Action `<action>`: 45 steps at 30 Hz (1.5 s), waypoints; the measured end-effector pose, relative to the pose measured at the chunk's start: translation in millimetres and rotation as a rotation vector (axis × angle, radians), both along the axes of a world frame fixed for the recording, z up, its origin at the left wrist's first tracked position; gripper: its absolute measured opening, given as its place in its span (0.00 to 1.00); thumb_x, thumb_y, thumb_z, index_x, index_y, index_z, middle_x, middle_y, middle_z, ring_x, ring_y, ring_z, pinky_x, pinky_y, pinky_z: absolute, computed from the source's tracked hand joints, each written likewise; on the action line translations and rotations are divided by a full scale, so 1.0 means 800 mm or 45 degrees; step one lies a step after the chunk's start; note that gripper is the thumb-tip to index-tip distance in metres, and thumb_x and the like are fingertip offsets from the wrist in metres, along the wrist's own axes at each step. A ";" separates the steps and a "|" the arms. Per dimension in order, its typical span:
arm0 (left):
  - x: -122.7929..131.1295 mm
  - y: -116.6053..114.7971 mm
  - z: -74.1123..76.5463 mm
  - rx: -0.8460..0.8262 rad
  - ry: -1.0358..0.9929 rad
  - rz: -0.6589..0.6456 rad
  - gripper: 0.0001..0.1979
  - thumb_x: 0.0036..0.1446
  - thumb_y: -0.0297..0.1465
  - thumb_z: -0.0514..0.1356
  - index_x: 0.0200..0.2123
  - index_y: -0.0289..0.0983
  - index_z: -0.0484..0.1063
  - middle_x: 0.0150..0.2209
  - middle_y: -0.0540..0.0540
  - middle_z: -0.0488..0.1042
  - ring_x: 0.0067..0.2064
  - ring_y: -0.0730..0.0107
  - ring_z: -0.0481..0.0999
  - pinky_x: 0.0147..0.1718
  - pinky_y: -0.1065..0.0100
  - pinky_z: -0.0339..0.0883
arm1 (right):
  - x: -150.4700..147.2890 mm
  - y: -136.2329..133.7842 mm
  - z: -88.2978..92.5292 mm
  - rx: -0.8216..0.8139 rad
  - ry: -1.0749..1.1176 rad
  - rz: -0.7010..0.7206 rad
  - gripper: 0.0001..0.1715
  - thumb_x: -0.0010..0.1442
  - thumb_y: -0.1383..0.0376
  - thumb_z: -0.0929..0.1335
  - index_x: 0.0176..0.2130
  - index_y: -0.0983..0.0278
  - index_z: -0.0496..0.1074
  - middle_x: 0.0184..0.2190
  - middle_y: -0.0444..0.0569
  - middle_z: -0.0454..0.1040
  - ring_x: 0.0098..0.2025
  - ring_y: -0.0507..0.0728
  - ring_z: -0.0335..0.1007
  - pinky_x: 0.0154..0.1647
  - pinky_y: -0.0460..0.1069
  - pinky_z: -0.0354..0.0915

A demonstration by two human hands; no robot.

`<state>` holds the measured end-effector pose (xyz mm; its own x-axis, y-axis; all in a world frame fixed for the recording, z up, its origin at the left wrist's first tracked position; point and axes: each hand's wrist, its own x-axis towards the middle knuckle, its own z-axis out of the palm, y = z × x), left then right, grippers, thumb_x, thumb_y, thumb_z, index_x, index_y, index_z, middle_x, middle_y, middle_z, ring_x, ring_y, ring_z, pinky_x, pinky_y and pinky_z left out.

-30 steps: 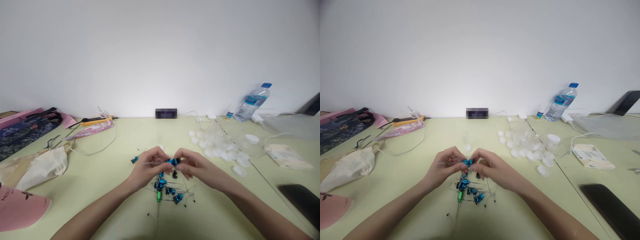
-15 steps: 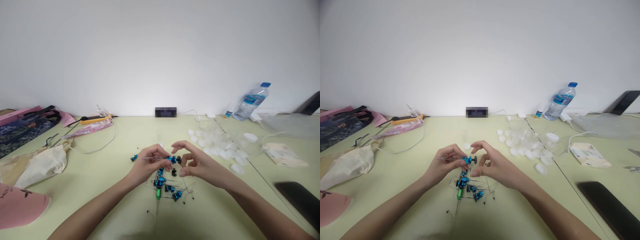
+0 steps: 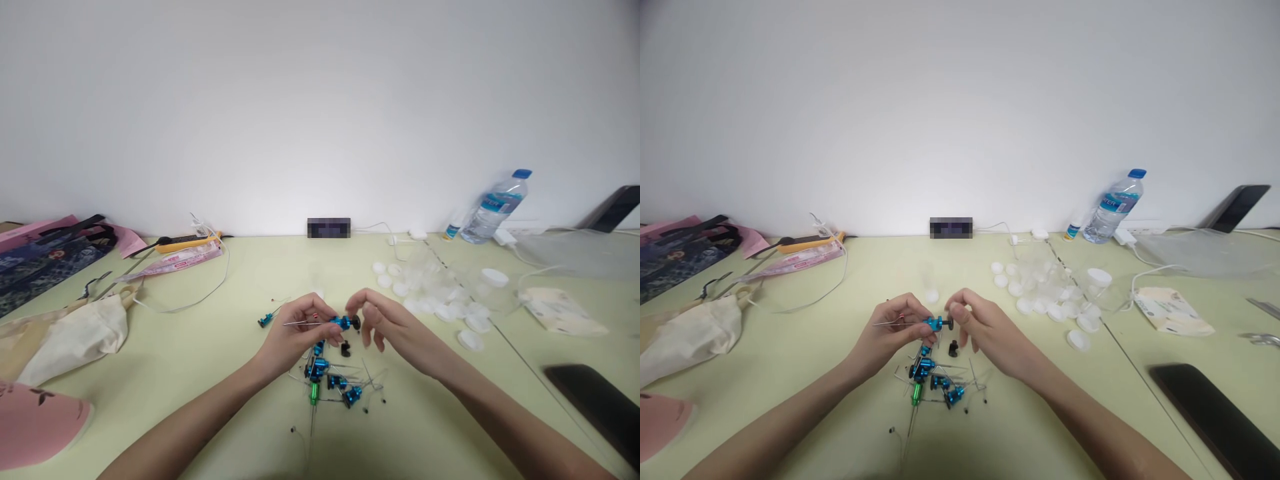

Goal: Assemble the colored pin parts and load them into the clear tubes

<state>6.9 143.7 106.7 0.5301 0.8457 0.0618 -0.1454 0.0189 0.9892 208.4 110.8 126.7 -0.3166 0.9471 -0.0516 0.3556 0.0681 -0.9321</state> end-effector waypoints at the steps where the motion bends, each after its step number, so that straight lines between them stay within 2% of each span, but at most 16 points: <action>1: 0.000 0.000 0.000 -0.006 -0.002 -0.003 0.11 0.50 0.31 0.67 0.32 0.32 0.68 0.26 0.46 0.77 0.29 0.68 0.79 0.32 0.66 0.74 | 0.000 0.000 -0.001 0.006 -0.032 0.024 0.26 0.67 0.49 0.54 0.35 0.63 0.67 0.30 0.46 0.70 0.26 0.50 0.65 0.26 0.47 0.61; 3: -0.001 0.000 0.001 -0.016 -0.008 -0.019 0.11 0.50 0.31 0.67 0.32 0.32 0.68 0.26 0.46 0.77 0.29 0.68 0.78 0.32 0.67 0.74 | 0.000 -0.003 -0.001 0.002 -0.100 0.066 0.28 0.68 0.49 0.53 0.29 0.63 0.66 0.23 0.44 0.67 0.23 0.49 0.63 0.26 0.47 0.58; 6: -0.004 0.003 0.003 -0.024 -0.009 -0.028 0.11 0.51 0.33 0.66 0.32 0.33 0.69 0.26 0.46 0.77 0.28 0.69 0.78 0.31 0.67 0.73 | -0.001 -0.006 0.003 -0.038 -0.097 0.048 0.13 0.63 0.53 0.64 0.41 0.59 0.63 0.23 0.40 0.68 0.26 0.52 0.67 0.27 0.47 0.59; 9: -0.006 0.006 0.004 -0.027 -0.009 -0.006 0.11 0.51 0.34 0.66 0.32 0.33 0.69 0.27 0.46 0.78 0.28 0.69 0.78 0.30 0.67 0.74 | -0.001 -0.004 0.004 -0.037 -0.025 -0.014 0.29 0.57 0.56 0.71 0.52 0.56 0.56 0.29 0.41 0.71 0.33 0.55 0.71 0.31 0.48 0.64; 12: -0.005 0.005 0.003 -0.033 -0.002 -0.007 0.12 0.51 0.34 0.66 0.33 0.33 0.69 0.26 0.46 0.77 0.28 0.68 0.78 0.31 0.66 0.74 | -0.002 0.000 0.000 0.000 0.018 -0.027 0.19 0.64 0.49 0.61 0.46 0.60 0.63 0.32 0.46 0.71 0.31 0.53 0.70 0.30 0.48 0.64; 15: -0.004 0.004 0.002 -0.038 -0.010 -0.019 0.12 0.50 0.33 0.67 0.32 0.32 0.69 0.25 0.47 0.77 0.28 0.69 0.78 0.31 0.67 0.74 | -0.002 0.002 -0.003 -0.058 0.075 0.105 0.25 0.68 0.50 0.54 0.34 0.64 0.66 0.30 0.47 0.72 0.28 0.51 0.68 0.29 0.48 0.63; 18: -0.005 0.003 0.004 -0.031 -0.018 -0.029 0.11 0.51 0.33 0.66 0.32 0.32 0.69 0.26 0.46 0.77 0.28 0.69 0.78 0.31 0.67 0.74 | -0.001 0.002 0.001 -0.063 0.093 0.145 0.14 0.60 0.55 0.67 0.41 0.61 0.64 0.36 0.46 0.72 0.38 0.54 0.71 0.35 0.48 0.66; 20: -0.006 0.003 0.005 -0.026 -0.018 -0.031 0.11 0.52 0.33 0.66 0.33 0.32 0.69 0.27 0.46 0.78 0.28 0.69 0.78 0.31 0.67 0.74 | 0.000 0.002 0.004 -0.044 0.097 0.094 0.26 0.53 0.58 0.73 0.48 0.57 0.61 0.46 0.48 0.69 0.43 0.56 0.70 0.37 0.49 0.68; 22: -0.006 0.003 0.006 -0.027 -0.014 -0.020 0.11 0.51 0.33 0.66 0.33 0.32 0.69 0.27 0.46 0.78 0.28 0.68 0.79 0.31 0.66 0.74 | 0.000 0.003 0.003 -0.040 0.107 0.069 0.25 0.56 0.54 0.71 0.49 0.57 0.61 0.49 0.50 0.67 0.42 0.55 0.71 0.35 0.49 0.68; 24: -0.005 0.003 0.007 -0.030 -0.002 -0.008 0.12 0.50 0.33 0.67 0.32 0.32 0.69 0.26 0.46 0.77 0.28 0.68 0.78 0.31 0.66 0.74 | -0.001 0.005 0.000 -0.052 0.127 0.109 0.19 0.64 0.50 0.61 0.43 0.62 0.65 0.41 0.51 0.71 0.35 0.53 0.71 0.33 0.49 0.67; 27: -0.005 0.002 0.006 -0.030 0.008 -0.007 0.12 0.48 0.33 0.68 0.32 0.33 0.70 0.25 0.47 0.77 0.28 0.68 0.78 0.30 0.66 0.74 | -0.006 0.004 -0.006 -0.062 0.117 0.191 0.30 0.68 0.49 0.52 0.31 0.65 0.67 0.29 0.49 0.72 0.29 0.52 0.69 0.32 0.48 0.65; 32: -0.008 0.007 0.003 -0.085 0.004 0.003 0.11 0.53 0.35 0.65 0.30 0.32 0.70 0.25 0.45 0.77 0.25 0.71 0.77 0.26 0.71 0.72 | -0.014 -0.004 -0.008 0.199 -0.124 0.018 0.14 0.64 0.53 0.63 0.37 0.61 0.62 0.28 0.44 0.70 0.29 0.53 0.68 0.29 0.48 0.62; 36: -0.009 0.010 0.001 -0.265 -0.030 -0.017 0.12 0.55 0.36 0.63 0.30 0.32 0.69 0.26 0.45 0.77 0.25 0.75 0.76 0.25 0.75 0.70 | -0.017 -0.008 -0.011 0.536 -0.419 -0.043 0.08 0.65 0.58 0.63 0.38 0.60 0.60 0.31 0.46 0.69 0.30 0.53 0.66 0.31 0.49 0.60; 41: -0.008 0.007 0.004 -0.194 -0.025 -0.010 0.11 0.55 0.35 0.63 0.31 0.32 0.69 0.28 0.44 0.78 0.27 0.73 0.77 0.29 0.72 0.72 | -0.014 -0.009 -0.006 0.356 -0.349 0.041 0.17 0.63 0.53 0.65 0.47 0.58 0.61 0.39 0.47 0.72 0.37 0.55 0.68 0.36 0.50 0.62; 42: -0.008 0.006 0.005 -0.163 -0.024 -0.010 0.11 0.55 0.35 0.63 0.31 0.32 0.69 0.28 0.44 0.77 0.27 0.72 0.77 0.30 0.71 0.72 | -0.014 -0.008 -0.004 0.325 -0.313 0.060 0.14 0.66 0.53 0.61 0.45 0.58 0.63 0.38 0.46 0.72 0.36 0.55 0.68 0.36 0.50 0.62; 45: -0.007 0.003 0.006 -0.100 -0.007 -0.027 0.11 0.54 0.34 0.64 0.31 0.32 0.69 0.27 0.45 0.77 0.28 0.70 0.77 0.31 0.68 0.73 | -0.014 -0.007 -0.003 0.219 -0.143 0.129 0.22 0.70 0.55 0.52 0.35 0.61 0.65 0.30 0.44 0.71 0.31 0.52 0.67 0.34 0.48 0.62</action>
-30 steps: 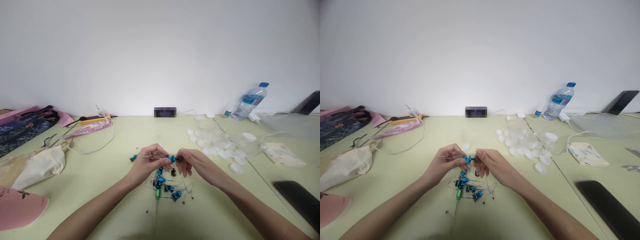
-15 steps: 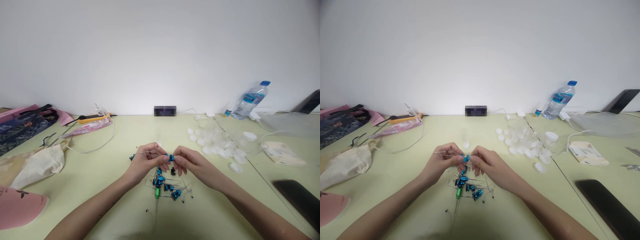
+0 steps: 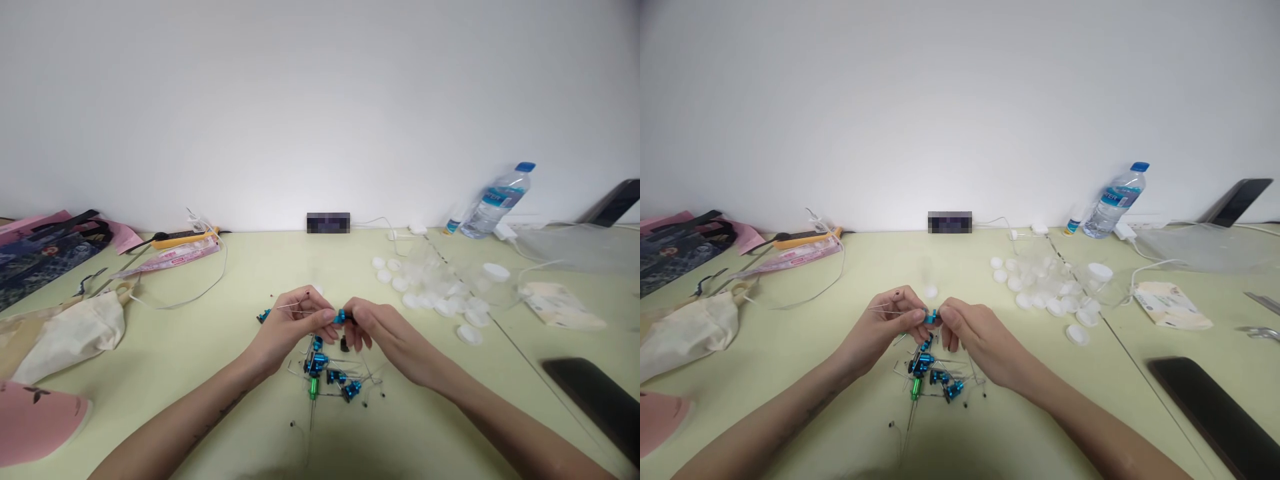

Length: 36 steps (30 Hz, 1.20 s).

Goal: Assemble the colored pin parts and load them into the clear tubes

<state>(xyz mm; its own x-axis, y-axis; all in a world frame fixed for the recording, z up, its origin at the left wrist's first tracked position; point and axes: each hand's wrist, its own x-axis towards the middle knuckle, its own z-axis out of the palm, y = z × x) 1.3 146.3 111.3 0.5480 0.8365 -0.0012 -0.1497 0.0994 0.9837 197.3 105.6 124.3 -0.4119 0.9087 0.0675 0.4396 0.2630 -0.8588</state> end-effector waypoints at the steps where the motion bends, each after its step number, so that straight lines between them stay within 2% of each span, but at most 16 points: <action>1: 0.000 0.000 0.000 0.008 0.003 -0.006 0.10 0.54 0.34 0.64 0.31 0.32 0.69 0.26 0.45 0.77 0.28 0.70 0.77 0.31 0.68 0.73 | -0.001 0.000 -0.001 -0.011 0.028 -0.003 0.21 0.70 0.56 0.52 0.33 0.61 0.64 0.28 0.43 0.70 0.30 0.51 0.66 0.32 0.47 0.62; 3: 0.001 -0.001 0.000 -0.012 -0.004 -0.013 0.10 0.54 0.34 0.64 0.31 0.32 0.69 0.27 0.45 0.77 0.29 0.71 0.77 0.32 0.69 0.73 | -0.003 0.001 -0.004 0.113 -0.007 -0.077 0.15 0.70 0.59 0.56 0.34 0.61 0.63 0.26 0.42 0.69 0.28 0.50 0.65 0.28 0.45 0.62; 5: 0.001 0.000 -0.001 -0.094 -0.038 -0.018 0.10 0.55 0.34 0.63 0.31 0.32 0.69 0.28 0.44 0.77 0.28 0.73 0.77 0.31 0.72 0.72 | -0.005 0.000 -0.009 0.500 -0.179 -0.174 0.08 0.68 0.65 0.59 0.37 0.61 0.64 0.28 0.43 0.69 0.28 0.50 0.65 0.27 0.44 0.62; 7: 0.002 0.002 -0.003 -0.226 -0.101 -0.035 0.10 0.56 0.33 0.63 0.31 0.32 0.68 0.28 0.44 0.77 0.27 0.76 0.76 0.29 0.76 0.71 | -0.006 0.000 -0.016 0.910 -0.359 -0.206 0.08 0.66 0.70 0.59 0.38 0.62 0.65 0.31 0.46 0.71 0.30 0.51 0.66 0.27 0.46 0.63; 9: 0.002 0.002 -0.004 -0.358 -0.169 -0.062 0.10 0.56 0.33 0.62 0.31 0.32 0.68 0.28 0.44 0.77 0.26 0.78 0.75 0.27 0.79 0.69 | -0.006 -0.001 -0.022 1.205 -0.494 -0.191 0.09 0.64 0.73 0.60 0.39 0.64 0.67 0.34 0.50 0.72 0.32 0.54 0.68 0.29 0.48 0.64; 14: 0.005 -0.005 -0.004 -0.500 -0.265 -0.095 0.09 0.57 0.32 0.62 0.30 0.31 0.68 0.28 0.44 0.77 0.26 0.79 0.75 0.26 0.80 0.68 | -0.002 -0.001 -0.026 1.727 -0.781 -0.183 0.09 0.60 0.76 0.63 0.40 0.68 0.69 0.35 0.56 0.73 0.34 0.56 0.70 0.31 0.50 0.69; 18: 0.004 -0.010 0.001 -0.524 -0.281 -0.102 0.09 0.57 0.32 0.62 0.31 0.31 0.69 0.27 0.45 0.77 0.26 0.80 0.75 0.27 0.81 0.68 | 0.010 0.001 -0.023 1.889 -0.782 -0.154 0.09 0.59 0.75 0.66 0.39 0.64 0.70 0.37 0.53 0.74 0.39 0.57 0.71 0.35 0.50 0.71; 20: -0.002 -0.008 0.006 -0.467 -0.239 -0.098 0.10 0.58 0.34 0.61 0.31 0.32 0.69 0.27 0.45 0.77 0.26 0.80 0.75 0.26 0.81 0.68 | 0.020 0.001 -0.021 1.805 -0.634 -0.242 0.11 0.58 0.75 0.67 0.39 0.61 0.70 0.39 0.50 0.74 0.39 0.56 0.72 0.36 0.48 0.71; 24: -0.016 0.003 0.018 -0.167 0.035 -0.175 0.10 0.54 0.35 0.64 0.31 0.33 0.71 0.29 0.45 0.78 0.29 0.74 0.78 0.30 0.75 0.70 | 0.042 -0.008 -0.030 1.444 -0.393 -0.604 0.11 0.60 0.74 0.66 0.39 0.59 0.70 0.42 0.50 0.73 0.39 0.56 0.71 0.39 0.51 0.70; 27: -0.020 0.012 0.021 0.042 0.325 -0.168 0.09 0.49 0.32 0.67 0.33 0.34 0.74 0.28 0.46 0.78 0.32 0.71 0.78 0.32 0.73 0.70 | 0.062 -0.021 -0.054 0.919 -0.354 -0.730 0.03 0.62 0.65 0.66 0.36 0.58 0.71 0.35 0.48 0.74 0.38 0.58 0.70 0.37 0.53 0.67; 29: -0.020 0.016 0.018 0.132 0.496 -0.152 0.07 0.48 0.30 0.67 0.32 0.34 0.76 0.28 0.46 0.78 0.32 0.70 0.78 0.32 0.72 0.70 | 0.077 -0.032 -0.077 0.530 -0.333 -0.805 0.07 0.62 0.59 0.66 0.36 0.58 0.72 0.35 0.48 0.75 0.33 0.57 0.68 0.33 0.52 0.66; 30: -0.020 0.018 0.016 0.164 0.562 -0.156 0.07 0.48 0.30 0.66 0.32 0.34 0.76 0.28 0.46 0.78 0.32 0.70 0.78 0.32 0.71 0.70 | 0.084 -0.037 -0.089 0.386 -0.325 -0.833 0.09 0.62 0.57 0.65 0.37 0.59 0.72 0.36 0.48 0.76 0.32 0.57 0.68 0.32 0.52 0.65; 32: -0.020 0.022 0.010 0.209 0.636 -0.185 0.07 0.48 0.30 0.66 0.33 0.35 0.77 0.30 0.45 0.79 0.34 0.69 0.78 0.34 0.70 0.70 | 0.096 -0.044 -0.109 0.230 -0.311 -0.835 0.11 0.61 0.56 0.65 0.36 0.59 0.72 0.40 0.50 0.75 0.34 0.58 0.69 0.32 0.52 0.65; 34: -0.022 0.027 0.005 0.235 0.672 -0.212 0.09 0.48 0.30 0.66 0.35 0.36 0.76 0.32 0.46 0.79 0.34 0.69 0.78 0.35 0.69 0.70 | 0.103 -0.047 -0.124 0.167 -0.313 -0.784 0.11 0.61 0.56 0.64 0.35 0.59 0.72 0.43 0.50 0.74 0.38 0.59 0.69 0.35 0.52 0.65; 36: -0.024 0.033 0.001 0.239 0.710 -0.228 0.10 0.47 0.31 0.67 0.35 0.36 0.75 0.32 0.46 0.78 0.34 0.70 0.77 0.33 0.71 0.69 | 0.105 -0.044 -0.132 0.128 -0.315 -0.729 0.11 0.61 0.57 0.64 0.35 0.59 0.72 0.41 0.50 0.74 0.38 0.59 0.69 0.36 0.53 0.65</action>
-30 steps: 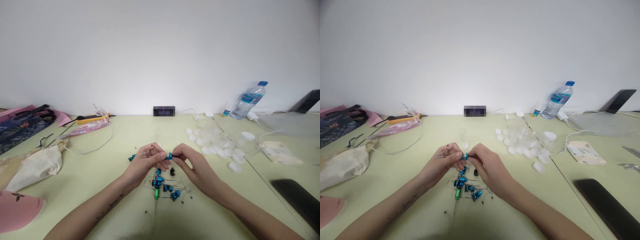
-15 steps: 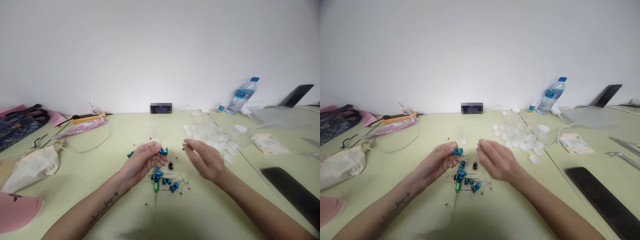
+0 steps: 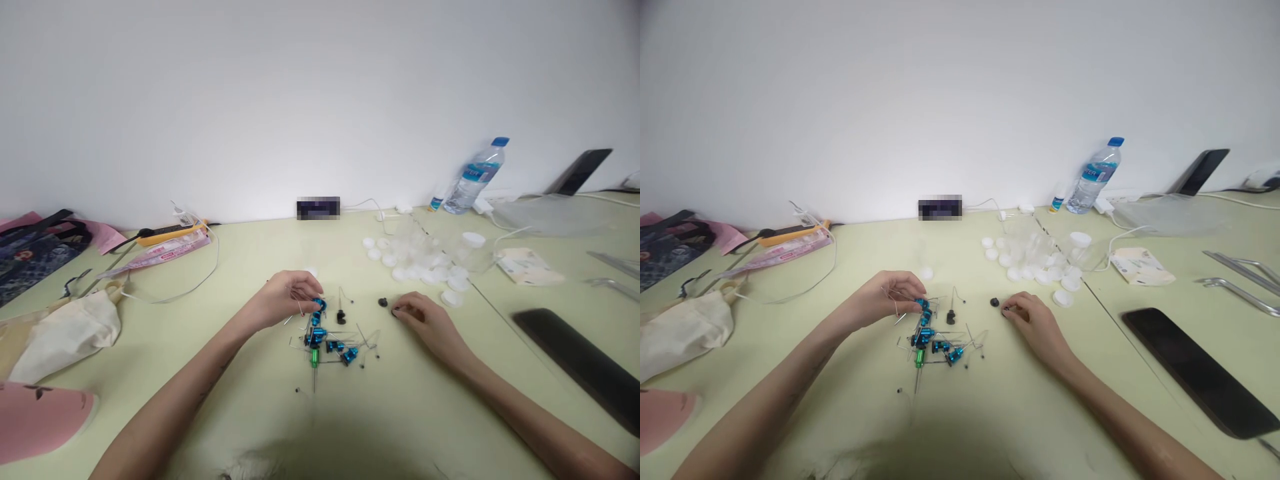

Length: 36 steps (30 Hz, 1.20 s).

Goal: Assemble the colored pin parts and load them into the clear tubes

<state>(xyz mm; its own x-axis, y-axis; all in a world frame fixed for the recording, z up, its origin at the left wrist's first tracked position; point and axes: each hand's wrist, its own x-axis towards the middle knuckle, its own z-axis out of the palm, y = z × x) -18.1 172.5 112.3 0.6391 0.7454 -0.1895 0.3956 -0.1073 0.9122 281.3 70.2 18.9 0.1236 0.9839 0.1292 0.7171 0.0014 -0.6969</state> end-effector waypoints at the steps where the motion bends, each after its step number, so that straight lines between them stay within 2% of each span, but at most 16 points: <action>1: -0.001 0.003 -0.001 -0.007 0.019 -0.007 0.10 0.47 0.32 0.67 0.35 0.36 0.74 0.31 0.46 0.78 0.33 0.71 0.76 0.32 0.71 0.68 | -0.001 0.003 -0.002 -0.013 0.006 0.014 0.11 0.61 0.57 0.63 0.35 0.59 0.72 0.39 0.49 0.74 0.37 0.59 0.69 0.36 0.53 0.65; 3: -0.003 0.007 -0.003 -0.031 0.042 -0.026 0.11 0.48 0.35 0.66 0.34 0.35 0.74 0.29 0.46 0.77 0.31 0.71 0.76 0.29 0.72 0.66 | -0.004 0.010 -0.002 -0.009 0.013 0.020 0.10 0.61 0.57 0.63 0.37 0.59 0.71 0.36 0.49 0.74 0.34 0.58 0.70 0.35 0.53 0.65; 5: -0.004 0.010 -0.003 -0.052 0.036 -0.050 0.13 0.49 0.38 0.65 0.33 0.34 0.75 0.28 0.45 0.77 0.30 0.71 0.75 0.29 0.71 0.66 | -0.008 0.016 0.002 0.032 -0.019 0.005 0.10 0.61 0.58 0.64 0.39 0.59 0.70 0.36 0.49 0.73 0.36 0.59 0.70 0.36 0.53 0.65; 8: -0.010 0.011 -0.001 -0.019 0.082 -0.065 0.15 0.50 0.41 0.63 0.32 0.34 0.74 0.27 0.45 0.76 0.29 0.71 0.73 0.29 0.69 0.66 | -0.018 0.020 0.014 0.170 -0.149 -0.036 0.09 0.62 0.60 0.63 0.41 0.59 0.69 0.41 0.50 0.72 0.41 0.59 0.70 0.38 0.53 0.66; 11: -0.028 0.006 -0.005 0.066 0.285 -0.089 0.17 0.52 0.44 0.60 0.29 0.35 0.73 0.26 0.47 0.75 0.28 0.70 0.72 0.27 0.70 0.63 | -0.029 0.014 0.024 0.343 -0.165 0.010 0.12 0.66 0.63 0.58 0.44 0.59 0.67 0.45 0.51 0.69 0.38 0.57 0.71 0.37 0.54 0.66; 14: -0.060 -0.005 -0.020 0.089 0.520 -0.114 0.18 0.53 0.46 0.57 0.26 0.36 0.71 0.25 0.47 0.75 0.27 0.69 0.72 0.24 0.71 0.59 | -0.038 0.001 0.023 0.383 0.046 0.152 0.17 0.66 0.66 0.56 0.49 0.57 0.67 0.52 0.52 0.64 0.32 0.53 0.72 0.31 0.52 0.69; 16: -0.081 -0.013 -0.036 0.075 0.628 -0.096 0.18 0.53 0.46 0.56 0.23 0.37 0.69 0.24 0.47 0.75 0.26 0.68 0.71 0.22 0.71 0.56 | -0.045 -0.008 0.019 0.342 0.143 0.183 0.18 0.67 0.65 0.56 0.51 0.55 0.67 0.52 0.52 0.65 0.31 0.53 0.73 0.27 0.51 0.70; 19: -0.104 -0.024 -0.055 0.107 0.751 -0.047 0.22 0.54 0.46 0.54 0.16 0.37 0.61 0.21 0.47 0.74 0.23 0.69 0.68 0.21 0.70 0.53 | -0.057 -0.017 0.017 0.313 0.240 0.135 0.17 0.67 0.64 0.59 0.54 0.53 0.66 0.50 0.50 0.69 0.41 0.58 0.75 0.34 0.53 0.74; 21: -0.111 -0.027 -0.058 0.160 0.835 0.000 0.22 0.54 0.46 0.53 0.16 0.38 0.59 0.21 0.47 0.73 0.23 0.68 0.68 0.22 0.69 0.52 | -0.063 -0.018 0.020 0.374 0.256 0.133 0.18 0.66 0.65 0.61 0.55 0.52 0.65 0.53 0.50 0.69 0.48 0.61 0.73 0.40 0.55 0.74; 26: -0.102 -0.019 -0.037 0.547 1.059 0.191 0.16 0.56 0.43 0.54 0.24 0.38 0.64 0.28 0.44 0.74 0.31 0.60 0.70 0.26 0.67 0.51 | -0.066 -0.014 0.025 0.660 -0.012 0.341 0.23 0.64 0.72 0.60 0.51 0.51 0.69 0.56 0.49 0.66 0.58 0.64 0.64 0.44 0.57 0.74; 28: -0.091 -0.006 -0.029 0.713 1.046 0.224 0.11 0.60 0.37 0.50 0.28 0.39 0.65 0.32 0.43 0.74 0.36 0.59 0.71 0.29 0.67 0.53 | -0.065 -0.012 0.025 0.776 -0.078 0.397 0.25 0.63 0.74 0.59 0.54 0.52 0.68 0.56 0.51 0.64 0.52 0.63 0.69 0.44 0.58 0.74; 31: -0.073 0.020 -0.030 0.901 1.011 0.156 0.09 0.61 0.32 0.48 0.33 0.38 0.67 0.38 0.41 0.74 0.42 0.58 0.70 0.33 0.66 0.55 | -0.070 -0.011 0.029 0.881 -0.046 0.482 0.27 0.64 0.75 0.58 0.58 0.53 0.64 0.56 0.53 0.63 0.42 0.58 0.75 0.38 0.55 0.76; 33: -0.063 0.038 -0.037 0.841 1.110 0.117 0.06 0.57 0.32 0.54 0.32 0.36 0.68 0.39 0.39 0.74 0.44 0.55 0.70 0.33 0.65 0.56 | -0.075 -0.010 0.035 0.907 0.004 0.508 0.27 0.64 0.74 0.60 0.57 0.51 0.64 0.55 0.51 0.64 0.46 0.59 0.74 0.38 0.55 0.77; 36: -0.056 0.056 -0.052 0.700 1.176 0.110 0.06 0.50 0.33 0.60 0.26 0.36 0.68 0.34 0.38 0.74 0.38 0.54 0.72 0.31 0.65 0.56 | -0.084 -0.007 0.048 0.949 -0.040 0.489 0.25 0.64 0.74 0.59 0.56 0.52 0.64 0.56 0.52 0.63 0.56 0.64 0.67 0.40 0.57 0.76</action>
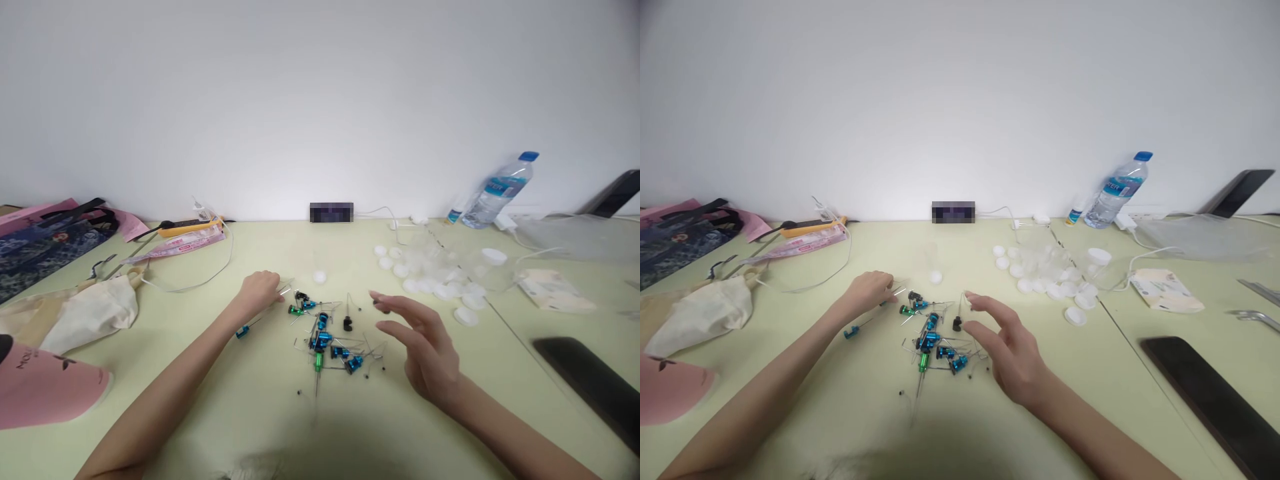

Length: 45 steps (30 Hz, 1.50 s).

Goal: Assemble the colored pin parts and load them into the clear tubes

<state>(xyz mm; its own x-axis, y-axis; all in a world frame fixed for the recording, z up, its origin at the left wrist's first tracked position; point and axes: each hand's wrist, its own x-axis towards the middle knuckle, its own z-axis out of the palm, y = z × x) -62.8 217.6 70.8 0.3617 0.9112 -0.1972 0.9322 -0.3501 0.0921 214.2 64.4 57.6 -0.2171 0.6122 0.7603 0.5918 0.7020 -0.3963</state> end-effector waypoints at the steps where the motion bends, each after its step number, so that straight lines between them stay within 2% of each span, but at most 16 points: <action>1: -0.001 0.004 -0.004 -0.014 -0.013 0.005 0.06 0.49 0.32 0.60 0.25 0.36 0.68 0.32 0.39 0.74 0.36 0.55 0.73 0.30 0.66 0.56 | -0.003 0.002 0.005 0.028 -0.026 -0.009 0.25 0.64 0.74 0.59 0.55 0.53 0.65 0.56 0.53 0.63 0.57 0.65 0.65 0.41 0.58 0.76; 4: -0.010 0.010 -0.008 -0.034 -0.082 -0.007 0.03 0.47 0.29 0.60 0.24 0.37 0.68 0.30 0.42 0.74 0.33 0.59 0.73 0.29 0.66 0.56 | -0.012 0.009 0.021 0.150 -0.096 -0.013 0.23 0.64 0.74 0.58 0.53 0.55 0.66 0.53 0.55 0.65 0.59 0.66 0.62 0.47 0.62 0.73; 7: -0.024 0.015 0.006 -0.068 -0.207 -0.005 0.04 0.49 0.31 0.59 0.25 0.37 0.69 0.30 0.46 0.75 0.33 0.63 0.73 0.29 0.67 0.57 | -0.023 0.017 0.037 0.255 -0.082 -0.008 0.23 0.64 0.75 0.57 0.54 0.58 0.65 0.50 0.56 0.65 0.55 0.64 0.67 0.48 0.61 0.72; 9: -0.032 0.015 0.024 -0.144 -0.501 0.011 0.06 0.50 0.34 0.60 0.27 0.37 0.71 0.29 0.47 0.75 0.32 0.66 0.72 0.29 0.69 0.60 | -0.031 0.021 0.047 0.253 -0.035 0.018 0.24 0.65 0.75 0.56 0.55 0.59 0.64 0.51 0.57 0.64 0.47 0.59 0.72 0.42 0.57 0.75; 12: -0.033 0.005 0.050 -0.289 -1.181 0.070 0.11 0.49 0.37 0.64 0.31 0.35 0.74 0.31 0.46 0.75 0.30 0.71 0.71 0.29 0.70 0.64 | -0.041 0.025 0.061 0.229 0.050 0.090 0.23 0.66 0.75 0.55 0.54 0.58 0.64 0.51 0.54 0.63 0.38 0.54 0.75 0.36 0.53 0.77; 16: -0.014 -0.023 0.063 -0.480 -1.862 0.250 0.14 0.46 0.36 0.69 0.36 0.34 0.78 0.36 0.44 0.76 0.30 0.77 0.72 0.32 0.74 0.68 | -0.044 0.029 0.071 0.237 0.111 0.135 0.21 0.67 0.73 0.53 0.51 0.57 0.65 0.51 0.54 0.63 0.50 0.60 0.71 0.42 0.58 0.75; 20: 0.017 -0.052 0.055 -0.744 -2.162 0.354 0.12 0.44 0.33 0.70 0.32 0.34 0.79 0.30 0.47 0.77 0.29 0.80 0.73 0.32 0.78 0.70 | -0.038 0.032 0.069 0.268 0.085 0.094 0.21 0.66 0.74 0.52 0.49 0.60 0.66 0.51 0.56 0.65 0.55 0.64 0.66 0.49 0.64 0.70; 22: 0.031 -0.062 0.053 -0.789 -2.192 0.369 0.12 0.44 0.32 0.71 0.33 0.34 0.79 0.30 0.47 0.78 0.29 0.80 0.74 0.34 0.78 0.70 | -0.037 0.031 0.069 0.263 0.089 0.041 0.20 0.65 0.75 0.54 0.48 0.61 0.66 0.50 0.56 0.66 0.55 0.64 0.66 0.50 0.64 0.69; 27: 0.047 -0.077 0.051 -0.717 -2.133 0.322 0.13 0.43 0.31 0.71 0.35 0.36 0.78 0.32 0.46 0.79 0.32 0.76 0.76 0.36 0.74 0.70 | -0.042 0.027 0.075 0.175 0.299 0.111 0.22 0.66 0.74 0.53 0.50 0.59 0.66 0.49 0.54 0.64 0.39 0.56 0.74 0.34 0.55 0.74; 31: 0.054 -0.088 0.048 -0.615 -2.076 0.292 0.12 0.43 0.30 0.70 0.34 0.36 0.79 0.33 0.46 0.78 0.33 0.72 0.77 0.37 0.71 0.69 | -0.046 0.027 0.074 0.111 0.245 -0.028 0.16 0.67 0.68 0.56 0.47 0.58 0.68 0.49 0.54 0.64 0.49 0.61 0.68 0.44 0.60 0.70; 34: 0.063 -0.100 0.042 -0.550 -2.075 0.247 0.11 0.44 0.30 0.70 0.35 0.36 0.79 0.32 0.47 0.78 0.34 0.71 0.77 0.39 0.68 0.70 | -0.052 0.030 0.067 -0.438 0.247 0.005 0.12 0.67 0.62 0.59 0.48 0.59 0.65 0.38 0.50 0.71 0.37 0.57 0.70 0.35 0.53 0.68; 36: 0.069 -0.107 0.038 -0.515 -2.087 0.196 0.11 0.45 0.30 0.69 0.35 0.37 0.79 0.31 0.47 0.78 0.33 0.70 0.77 0.39 0.66 0.71 | -0.056 0.033 0.063 -0.837 0.298 0.189 0.14 0.68 0.57 0.58 0.41 0.61 0.68 0.28 0.45 0.70 0.30 0.53 0.68 0.31 0.49 0.65; 38: 0.071 -0.110 0.038 -0.475 -2.081 0.145 0.10 0.46 0.30 0.69 0.35 0.38 0.79 0.34 0.47 0.78 0.34 0.69 0.77 0.39 0.65 0.71 | -0.059 0.036 0.063 -1.033 0.402 0.354 0.22 0.68 0.54 0.57 0.32 0.63 0.68 0.25 0.44 0.68 0.28 0.52 0.65 0.31 0.48 0.63; 40: 0.068 -0.108 0.044 -0.451 -1.944 0.072 0.09 0.48 0.32 0.67 0.35 0.39 0.79 0.37 0.46 0.78 0.37 0.66 0.77 0.39 0.66 0.71 | -0.058 0.038 0.066 -1.100 0.526 0.403 0.24 0.67 0.53 0.57 0.28 0.64 0.66 0.25 0.44 0.66 0.27 0.51 0.62 0.30 0.47 0.60; 42: 0.058 -0.104 0.054 -0.396 -1.619 -0.033 0.07 0.51 0.36 0.65 0.32 0.39 0.79 0.35 0.46 0.78 0.37 0.65 0.76 0.39 0.65 0.70 | -0.054 0.042 0.070 -1.156 0.641 0.356 0.23 0.67 0.53 0.58 0.27 0.64 0.65 0.23 0.43 0.64 0.24 0.50 0.57 0.26 0.46 0.56; 45: 0.038 -0.101 0.071 0.041 -1.160 -0.126 0.12 0.52 0.41 0.64 0.32 0.39 0.78 0.33 0.44 0.78 0.36 0.62 0.76 0.38 0.63 0.68 | -0.046 0.047 0.073 -1.220 0.760 0.237 0.25 0.66 0.55 0.58 0.23 0.64 0.62 0.20 0.41 0.60 0.21 0.48 0.51 0.22 0.46 0.48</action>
<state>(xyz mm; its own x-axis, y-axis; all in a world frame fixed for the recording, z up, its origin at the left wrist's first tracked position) -32.6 137.1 127.5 0.4415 0.8681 0.2270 0.4697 -0.4392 0.7658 177.6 102.3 116.3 -0.1265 0.9919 0.0106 0.0480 0.0168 -0.9987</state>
